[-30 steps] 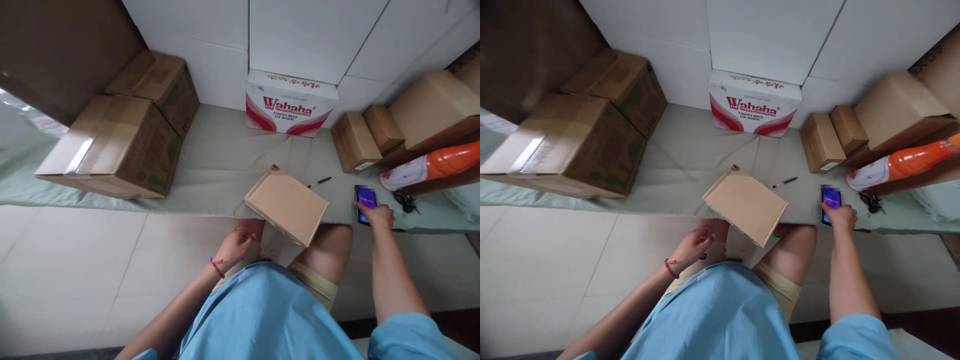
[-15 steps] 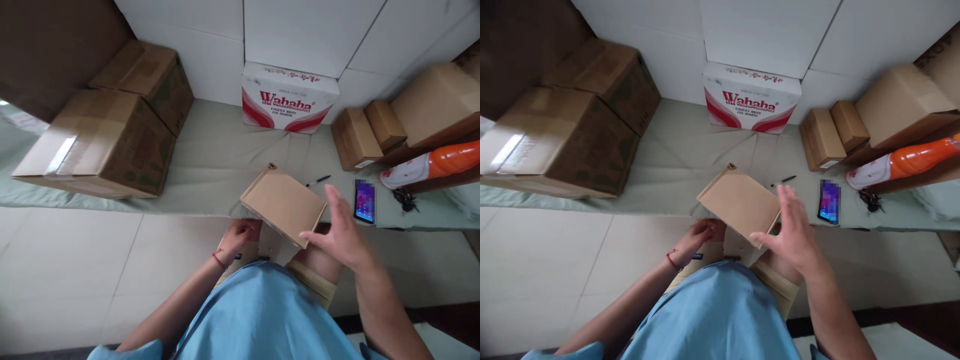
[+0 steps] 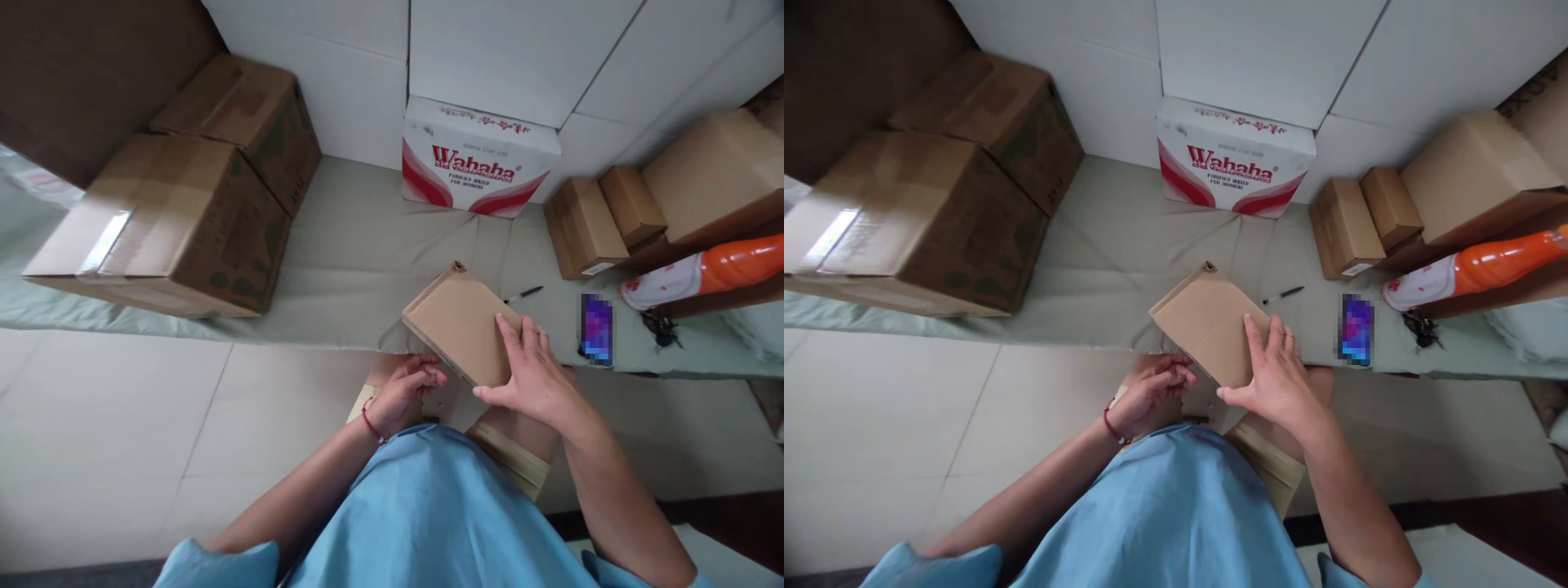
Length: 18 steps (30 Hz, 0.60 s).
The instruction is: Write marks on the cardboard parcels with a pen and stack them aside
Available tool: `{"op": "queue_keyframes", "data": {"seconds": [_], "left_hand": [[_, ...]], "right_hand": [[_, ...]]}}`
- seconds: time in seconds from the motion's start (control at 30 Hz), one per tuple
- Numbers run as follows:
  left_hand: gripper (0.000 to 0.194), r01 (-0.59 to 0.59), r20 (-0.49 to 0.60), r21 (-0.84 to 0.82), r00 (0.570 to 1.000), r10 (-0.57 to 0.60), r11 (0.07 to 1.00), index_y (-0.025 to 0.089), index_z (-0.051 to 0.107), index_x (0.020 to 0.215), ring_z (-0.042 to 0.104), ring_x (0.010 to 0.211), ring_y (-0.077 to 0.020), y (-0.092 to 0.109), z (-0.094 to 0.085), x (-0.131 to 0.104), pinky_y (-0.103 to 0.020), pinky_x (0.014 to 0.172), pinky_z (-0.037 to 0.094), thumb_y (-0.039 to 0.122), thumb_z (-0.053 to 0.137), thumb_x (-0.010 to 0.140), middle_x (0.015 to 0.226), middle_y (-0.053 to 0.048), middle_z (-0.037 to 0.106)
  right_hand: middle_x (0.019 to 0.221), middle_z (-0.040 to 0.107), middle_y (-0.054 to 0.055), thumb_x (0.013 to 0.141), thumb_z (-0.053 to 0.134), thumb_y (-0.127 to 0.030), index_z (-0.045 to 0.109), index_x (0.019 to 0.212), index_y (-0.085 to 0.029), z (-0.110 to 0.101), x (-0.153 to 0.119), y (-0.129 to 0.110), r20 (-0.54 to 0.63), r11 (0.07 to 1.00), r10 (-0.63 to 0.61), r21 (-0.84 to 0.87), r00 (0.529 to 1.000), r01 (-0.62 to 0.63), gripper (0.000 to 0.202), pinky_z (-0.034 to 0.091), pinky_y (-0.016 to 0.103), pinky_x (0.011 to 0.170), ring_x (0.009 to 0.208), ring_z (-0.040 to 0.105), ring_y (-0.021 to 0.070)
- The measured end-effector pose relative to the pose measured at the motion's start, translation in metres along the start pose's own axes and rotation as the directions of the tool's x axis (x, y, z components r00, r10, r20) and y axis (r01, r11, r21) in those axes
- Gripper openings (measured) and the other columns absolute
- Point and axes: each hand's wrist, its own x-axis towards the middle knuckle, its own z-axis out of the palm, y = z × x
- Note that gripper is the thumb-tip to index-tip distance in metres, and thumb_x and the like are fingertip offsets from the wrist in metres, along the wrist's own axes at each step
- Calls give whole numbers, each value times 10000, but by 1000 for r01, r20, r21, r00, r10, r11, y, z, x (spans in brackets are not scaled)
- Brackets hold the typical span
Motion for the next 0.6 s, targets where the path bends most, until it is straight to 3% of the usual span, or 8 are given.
{"op": "queue_keyframes", "data": {"seconds": [0.13,0.23,0.3,0.4,0.5,0.6], "left_hand": [[579,-43,31,-5,999,43,999,175,753,1185,624,860,-155,7,4,-3,-281,822,489,525,907,751,892,-24,707],[639,-44,33,6,999,44,999,162,745,1117,578,801,-132,9,0,-6,-267,754,465,635,946,736,861,-8,658],[733,-34,26,-3,999,34,999,174,713,1146,612,860,-144,9,-5,-10,-269,768,490,730,932,723,960,-33,682],[931,3,64,-80,998,2,997,223,645,1363,679,1134,-238,7,-10,-16,-347,904,584,826,900,700,1282,-123,691],[1065,0,153,-163,988,25,987,307,531,1565,664,1311,-331,6,-12,-19,-437,980,619,863,862,718,1512,-161,620],[1066,-77,169,-165,980,105,983,343,469,1643,589,1455,-405,12,-14,-23,-491,1071,596,889,783,784,1651,-153,551]], "right_hand": [[1686,401,259,621,920,-636,356,1718,-234,-14,12,1,-9,987,94,133,996,-92,1297,431,724,1193,1552,414,531],[1641,511,209,625,884,-662,384,1694,-263,-26,17,16,-16,914,93,397,996,-79,1246,417,690,1225,1527,478,456],[1594,588,198,646,839,-714,420,1666,-245,-27,14,25,40,755,55,653,998,-67,1198,458,649,1209,1480,555,425],[1360,756,171,718,708,-802,601,1503,-217,-14,3,25,145,364,4,921,989,-137,985,601,589,1042,1303,708,407],[1114,829,140,677,710,-860,768,1178,-242,14,-6,11,184,87,43,979,982,-187,798,656,569,930,1161,769,414],[1109,842,124,680,787,-829,801,1105,-261,40,-6,-6,204,-87,-84,974,975,-211,710,632,524,1047,1219,756,382]]}}
